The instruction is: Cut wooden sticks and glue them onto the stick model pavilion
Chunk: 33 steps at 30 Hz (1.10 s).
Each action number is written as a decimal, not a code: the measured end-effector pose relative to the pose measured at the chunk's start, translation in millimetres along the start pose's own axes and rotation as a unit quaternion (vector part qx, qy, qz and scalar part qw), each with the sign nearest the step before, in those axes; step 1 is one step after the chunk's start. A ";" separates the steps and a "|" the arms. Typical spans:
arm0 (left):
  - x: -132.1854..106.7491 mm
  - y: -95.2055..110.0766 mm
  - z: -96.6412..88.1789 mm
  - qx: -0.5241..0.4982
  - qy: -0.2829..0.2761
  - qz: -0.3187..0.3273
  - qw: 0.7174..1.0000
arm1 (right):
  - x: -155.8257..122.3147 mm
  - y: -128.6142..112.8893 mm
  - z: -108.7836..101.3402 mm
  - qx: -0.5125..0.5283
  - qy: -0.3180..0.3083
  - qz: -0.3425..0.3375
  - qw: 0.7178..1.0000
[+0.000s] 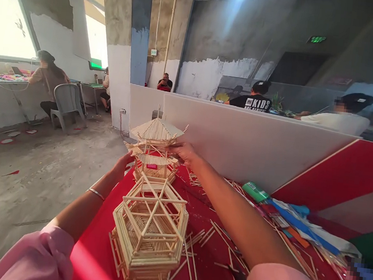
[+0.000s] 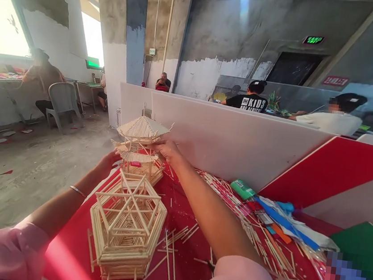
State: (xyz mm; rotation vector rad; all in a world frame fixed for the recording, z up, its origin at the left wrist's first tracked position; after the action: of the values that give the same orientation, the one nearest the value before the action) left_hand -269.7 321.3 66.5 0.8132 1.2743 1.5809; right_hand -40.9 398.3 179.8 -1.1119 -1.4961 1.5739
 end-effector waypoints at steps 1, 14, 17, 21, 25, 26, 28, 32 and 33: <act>-0.2 -1.4 -2.6 -0.017 0.016 -0.011 1.000 | 1.5 -2.3 3.8 -0.001 -0.001 -0.001 1.000; 1.3 21.2 -21.4 -0.191 0.061 0.023 0.979 | 18.8 -29.5 52.9 -0.020 -0.008 -0.034 0.999; 0.8 16.9 -26.9 -0.219 0.081 0.037 0.972 | 24.4 -32.4 61.7 -0.033 -0.001 -0.046 0.998; -1.1 11.2 -31.2 -0.247 0.100 0.052 0.962 | 24.2 -41.9 73.1 -0.068 -0.008 -0.064 0.996; 1.1 27.5 -48.2 -0.250 0.108 0.048 0.961 | 24.8 -66.7 96.8 -0.093 -0.036 -0.078 0.992; 2.1 36.1 -55.5 -0.247 0.110 0.045 0.962 | 26.6 -76.0 105.1 -0.095 -0.045 -0.081 0.991; 3.0 59.3 -73.2 -0.240 0.114 0.037 0.963 | 32.2 -97.0 124.2 -0.094 -0.065 -0.084 0.990; -9.5 116.0 -115.0 -0.177 0.143 -0.020 0.973 | 41.9 -134.8 166.7 -0.089 -0.105 -0.066 0.988; -16.8 130.9 -125.0 -0.154 0.152 -0.036 0.976 | 42.0 -141.5 177.2 -0.089 -0.116 -0.060 0.987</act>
State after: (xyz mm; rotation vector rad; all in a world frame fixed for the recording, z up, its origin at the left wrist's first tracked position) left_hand -408.5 255.0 163.4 0.3350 1.2090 1.8352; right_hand -230.5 379.3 309.8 -0.9376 -1.8528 1.5515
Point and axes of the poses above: each hand's wrist, its own x-axis towards the middle knuckle, its own z-axis out of the palm, y = z × x, the point moved 9 cm from there along x, towards the middle knuckle, and after that the axes turned 5 degrees about z, right-handed, at the moved point
